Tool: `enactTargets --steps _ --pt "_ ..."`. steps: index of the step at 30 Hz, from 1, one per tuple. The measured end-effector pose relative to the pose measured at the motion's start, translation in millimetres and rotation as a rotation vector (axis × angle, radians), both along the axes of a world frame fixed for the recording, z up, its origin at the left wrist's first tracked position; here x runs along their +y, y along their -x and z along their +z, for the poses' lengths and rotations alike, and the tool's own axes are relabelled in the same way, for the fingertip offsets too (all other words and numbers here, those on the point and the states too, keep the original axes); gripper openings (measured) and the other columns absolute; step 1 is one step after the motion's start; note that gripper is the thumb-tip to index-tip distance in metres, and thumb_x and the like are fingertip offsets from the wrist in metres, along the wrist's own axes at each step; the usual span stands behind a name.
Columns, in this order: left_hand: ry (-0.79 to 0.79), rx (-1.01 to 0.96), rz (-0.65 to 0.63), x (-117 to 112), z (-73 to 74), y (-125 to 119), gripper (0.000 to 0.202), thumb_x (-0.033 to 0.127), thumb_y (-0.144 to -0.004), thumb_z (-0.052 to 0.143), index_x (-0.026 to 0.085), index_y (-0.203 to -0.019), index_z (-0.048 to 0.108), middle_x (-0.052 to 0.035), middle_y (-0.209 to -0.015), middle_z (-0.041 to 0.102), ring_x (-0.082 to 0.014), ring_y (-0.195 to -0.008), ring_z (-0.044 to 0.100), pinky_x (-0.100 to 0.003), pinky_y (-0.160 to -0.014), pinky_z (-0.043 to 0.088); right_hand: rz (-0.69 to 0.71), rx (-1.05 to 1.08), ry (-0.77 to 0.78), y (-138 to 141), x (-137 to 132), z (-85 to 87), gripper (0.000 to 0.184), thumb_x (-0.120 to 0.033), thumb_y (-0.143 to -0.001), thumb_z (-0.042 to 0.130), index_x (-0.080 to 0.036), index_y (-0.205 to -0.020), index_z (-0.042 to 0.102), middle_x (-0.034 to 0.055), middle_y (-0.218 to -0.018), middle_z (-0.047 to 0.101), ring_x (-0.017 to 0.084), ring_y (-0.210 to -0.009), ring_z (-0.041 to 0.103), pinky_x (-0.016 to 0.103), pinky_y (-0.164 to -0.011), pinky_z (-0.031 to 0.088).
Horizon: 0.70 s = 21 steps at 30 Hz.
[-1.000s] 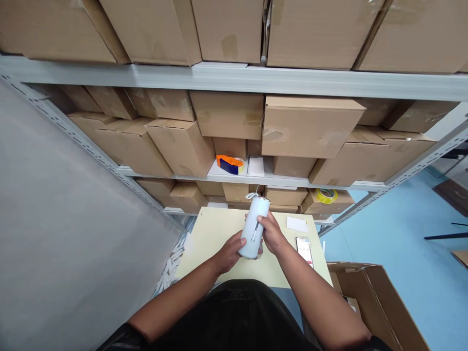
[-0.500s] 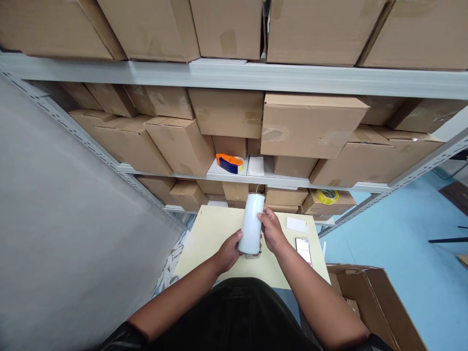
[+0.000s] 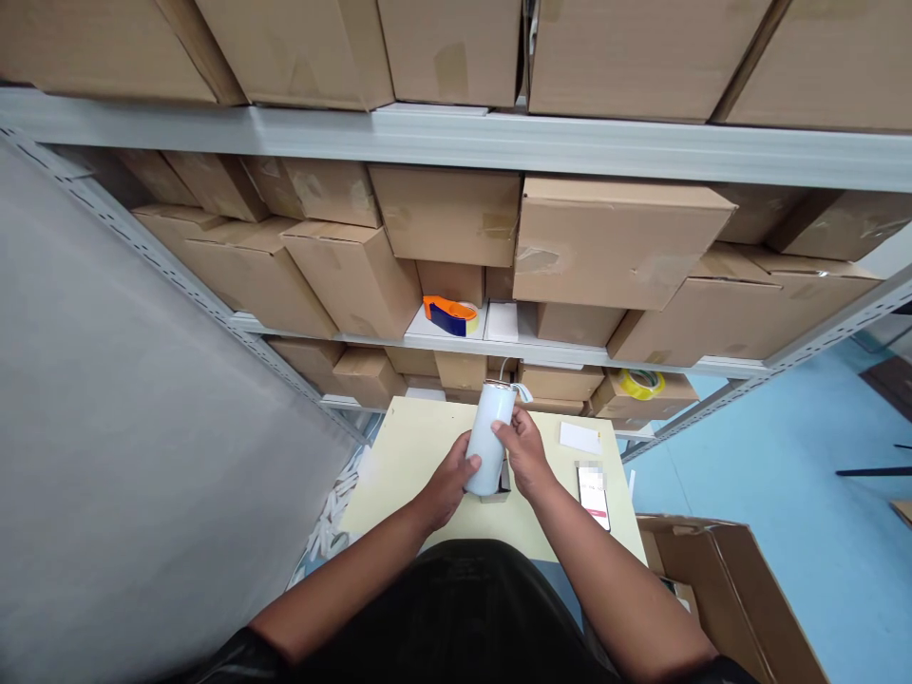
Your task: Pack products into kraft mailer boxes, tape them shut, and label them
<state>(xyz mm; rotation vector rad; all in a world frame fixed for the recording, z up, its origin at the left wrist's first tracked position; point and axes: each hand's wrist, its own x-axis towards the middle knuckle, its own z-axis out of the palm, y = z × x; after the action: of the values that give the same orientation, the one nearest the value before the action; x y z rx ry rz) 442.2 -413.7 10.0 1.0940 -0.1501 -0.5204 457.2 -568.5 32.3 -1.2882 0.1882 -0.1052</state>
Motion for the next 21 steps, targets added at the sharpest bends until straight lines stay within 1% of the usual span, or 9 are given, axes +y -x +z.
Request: enactTargets --steps 2,4,6,9,13,15,17,19,21 --pt "-0.074 -0.064 0.094 -2 -2.8 0 0.065 0.048 -0.077 0.083 0.021 -0.127 0.052 -0.0092 -0.121 0.063 -0.0243 -0.107 0.062 -0.034 -0.086 0.052 -0.077 -0.007 0.052 -2 4 0.0 0.050 -0.046 -0.067 0.086 -0.025 -0.102 0.056 0.0010 -0.095 0.066 0.021 -0.089 0.061 0.034 -0.078 0.051" --pt "-0.092 -0.086 0.110 0 -3.8 -1 0.064 0.045 -0.076 0.085 0.020 -0.125 0.053 -0.0091 -0.120 0.064 -0.0243 -0.108 0.062 -0.033 -0.086 0.052 -0.082 -0.008 0.082 -3 8 1.1 0.055 -0.049 -0.066 0.087 -0.026 -0.102 0.054 0.0011 -0.096 0.065 0.021 -0.089 0.061 0.034 -0.079 0.052" --pt "-0.046 -0.063 0.050 4 -3.5 -2 0.060 0.048 -0.080 0.080 0.018 -0.126 0.056 -0.0107 -0.116 0.066 -0.0253 -0.105 0.064 -0.034 -0.084 0.052 -0.039 -0.023 0.090 -2 10 3.9 0.054 -0.054 -0.069 0.084 -0.026 -0.105 0.054 0.0025 -0.099 0.066 0.022 -0.091 0.062 0.035 -0.079 0.052" --pt "0.033 0.003 -0.058 10 -3.4 -1 0.058 0.053 -0.087 0.072 0.015 -0.128 0.059 -0.0132 -0.110 0.069 -0.0263 -0.093 0.070 -0.037 -0.078 0.054 0.048 -0.011 0.094 2 9 9.3 0.056 -0.060 -0.074 0.078 -0.026 -0.112 0.056 0.0040 -0.101 0.068 0.024 -0.092 0.062 0.034 -0.076 0.051" --pt "0.073 0.044 -0.111 12 -6.7 2 0.057 0.057 -0.088 0.068 0.015 -0.127 0.061 -0.0136 -0.107 0.070 -0.0264 -0.086 0.071 -0.039 -0.075 0.056 0.133 0.060 0.066 4 7 12.5 0.055 -0.070 -0.082 0.066 -0.027 -0.117 0.060 0.0029 -0.092 0.070 0.024 -0.081 0.063 0.034 -0.067 0.050" --pt "0.039 0.010 -0.108 11 -8.5 2 0.056 0.057 -0.088 0.068 0.016 -0.126 0.061 -0.0127 -0.107 0.069 -0.0261 -0.088 0.071 -0.039 -0.077 0.056 0.088 0.049 0.037 3 5 13.4 0.058 -0.074 -0.085 0.059 -0.027 -0.119 0.062 0.0038 -0.096 0.071 0.025 -0.084 0.064 0.035 -0.070 0.051" --pt "-0.041 -0.070 -0.089 12 -10.1 2 0.056 0.053 -0.087 0.071 0.017 -0.128 0.060 -0.0107 -0.107 0.069 -0.0252 -0.090 0.069 -0.038 -0.078 0.055 0.002 0.045 0.028 0 1 15.9 0.062 -0.075 -0.084 0.059 -0.027 -0.124 0.062 0.0057 -0.110 0.071 0.026 -0.094 0.064 0.037 -0.077 0.052" --pt "-0.127 -0.153 -0.066 13 -11.8 2 0.059 0.050 -0.086 0.075 0.018 -0.132 0.058 -0.0090 -0.108 0.068 -0.0246 -0.092 0.068 -0.037 -0.079 0.055 -0.058 0.087 0.061 -4 -3 19.9 0.066 -0.072 -0.080 0.067 -0.027 -0.128 0.062 0.0071 -0.121 0.069 0.027 -0.101 0.064 0.037 -0.082 0.052" --pt "-0.172 -0.199 -0.075 14 -14.4 2 0.061 0.051 -0.086 0.074 0.019 -0.134 0.058 -0.0083 -0.111 0.068 -0.0250 -0.094 0.066 -0.037 -0.080 0.054 -0.062 0.139 0.127 -7 -8 23.5 0.068 -0.066 -0.075 0.075 -0.025 -0.128 0.062 0.0080 -0.119 0.070 0.027 -0.099 0.065 0.037 -0.080 0.052"
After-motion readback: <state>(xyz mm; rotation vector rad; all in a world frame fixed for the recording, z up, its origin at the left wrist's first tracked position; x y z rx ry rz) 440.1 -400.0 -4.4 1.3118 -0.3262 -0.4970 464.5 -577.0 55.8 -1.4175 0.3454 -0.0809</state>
